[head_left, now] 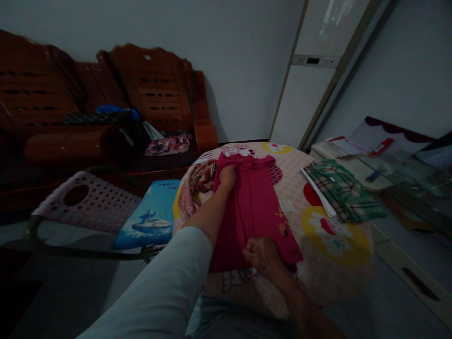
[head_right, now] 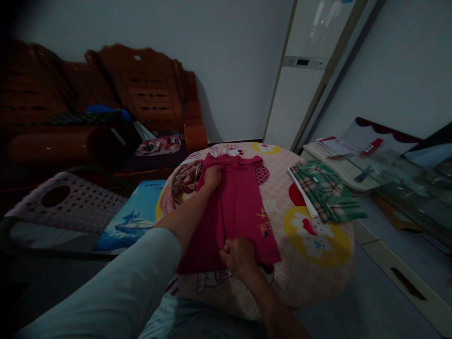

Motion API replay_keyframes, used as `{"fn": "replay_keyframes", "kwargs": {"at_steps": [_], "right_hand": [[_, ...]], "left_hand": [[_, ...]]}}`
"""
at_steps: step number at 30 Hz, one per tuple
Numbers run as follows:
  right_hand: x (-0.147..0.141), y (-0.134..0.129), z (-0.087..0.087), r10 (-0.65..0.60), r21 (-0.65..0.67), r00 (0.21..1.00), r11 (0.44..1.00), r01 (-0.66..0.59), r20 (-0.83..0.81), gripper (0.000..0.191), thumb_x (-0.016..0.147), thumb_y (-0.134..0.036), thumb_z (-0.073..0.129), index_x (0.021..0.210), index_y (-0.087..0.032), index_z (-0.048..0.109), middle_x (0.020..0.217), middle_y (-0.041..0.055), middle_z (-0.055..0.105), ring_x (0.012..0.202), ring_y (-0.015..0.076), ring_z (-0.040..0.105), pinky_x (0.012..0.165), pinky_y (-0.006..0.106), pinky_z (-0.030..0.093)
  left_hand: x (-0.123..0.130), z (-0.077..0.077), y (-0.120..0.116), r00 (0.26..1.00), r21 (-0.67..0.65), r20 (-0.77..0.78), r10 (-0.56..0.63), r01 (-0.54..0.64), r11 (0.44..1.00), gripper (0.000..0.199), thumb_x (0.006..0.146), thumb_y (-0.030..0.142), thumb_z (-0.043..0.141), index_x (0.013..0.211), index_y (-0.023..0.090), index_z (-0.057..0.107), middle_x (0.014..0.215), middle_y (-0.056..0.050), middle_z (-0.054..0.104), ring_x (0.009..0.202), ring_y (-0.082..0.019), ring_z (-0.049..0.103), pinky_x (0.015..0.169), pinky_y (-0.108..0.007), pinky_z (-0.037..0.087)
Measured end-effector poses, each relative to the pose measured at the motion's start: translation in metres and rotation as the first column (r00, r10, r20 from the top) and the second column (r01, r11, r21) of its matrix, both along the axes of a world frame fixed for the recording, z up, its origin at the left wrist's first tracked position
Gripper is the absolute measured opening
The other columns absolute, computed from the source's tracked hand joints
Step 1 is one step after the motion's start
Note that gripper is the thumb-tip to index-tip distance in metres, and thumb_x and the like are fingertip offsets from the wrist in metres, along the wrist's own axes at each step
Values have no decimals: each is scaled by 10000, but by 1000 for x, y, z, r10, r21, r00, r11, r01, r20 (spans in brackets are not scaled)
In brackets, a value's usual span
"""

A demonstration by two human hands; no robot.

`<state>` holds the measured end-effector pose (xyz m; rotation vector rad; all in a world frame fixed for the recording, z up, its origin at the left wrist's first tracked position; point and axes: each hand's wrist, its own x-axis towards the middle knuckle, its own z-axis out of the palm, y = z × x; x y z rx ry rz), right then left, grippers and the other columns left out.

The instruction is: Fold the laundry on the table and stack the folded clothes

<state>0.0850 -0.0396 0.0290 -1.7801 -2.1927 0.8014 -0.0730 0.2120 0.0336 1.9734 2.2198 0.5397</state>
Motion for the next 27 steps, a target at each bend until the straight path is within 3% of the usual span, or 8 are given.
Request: {"fn": "replay_keyframes", "kwargs": {"at_steps": [4,8,11,15,19,21,24,27], "right_hand": [[-1,0,-10,-9,85,1000,996,10,-11,99,763,-231,673,671,-197,676,656,18,703,610,134,596,568,242,290],[17,3,-14,-27,134,942,988,76,-335,194,828,-310,622,677,-189,639,623,-4,655,580,119,567,557,220,336],[47,8,-16,-67,206,869,960,190,-490,216,861,-348,568,732,-191,639,640,-10,642,583,126,564,554,218,378],[91,15,-20,-145,431,915,847,312,-377,214,855,-364,566,758,-190,644,716,35,667,650,162,597,644,260,439],[121,19,-28,-293,574,935,739,354,-198,280,858,-428,550,795,-174,651,769,94,685,718,209,618,698,311,448],[127,19,-32,-345,562,926,740,369,-153,316,847,-471,559,808,-174,657,738,93,684,702,214,620,680,309,441],[127,19,-35,-375,508,920,773,380,-116,323,848,-490,555,799,-190,664,716,77,688,684,205,624,649,291,418],[125,18,-36,-387,462,916,798,388,-101,305,858,-467,543,777,-200,669,716,62,693,678,194,622,633,280,393]], "left_hand": [[1,-4,-3,997,-4,31,-64,64,998,296,932,196,461,1132,95,654,1152,-184,684,1078,-258,645,920,-323,492],[-9,-3,-20,980,72,74,-182,177,982,361,886,184,559,1233,100,611,1272,-161,638,1186,-245,586,1015,-331,443],[-30,0,-50,956,157,130,-262,241,958,416,839,160,610,1249,92,601,1245,-156,653,1143,-245,602,1000,-345,451],[-62,3,-109,950,163,225,-217,183,969,311,813,125,602,1117,97,661,1057,-114,713,936,-203,650,846,-301,493],[-70,4,-172,918,113,288,-274,251,961,103,805,147,600,831,140,699,780,-26,716,717,-151,638,677,-239,470],[-60,4,-199,855,79,350,-383,381,921,109,822,188,597,800,159,700,738,2,707,673,-133,629,646,-218,459],[-36,4,-229,716,49,442,-540,582,812,129,833,179,588,836,172,717,812,-6,727,732,-134,652,691,-212,469],[-14,1,-246,649,50,464,-604,661,749,169,834,146,596,914,194,737,932,-23,742,856,-150,675,800,-228,483]]}}
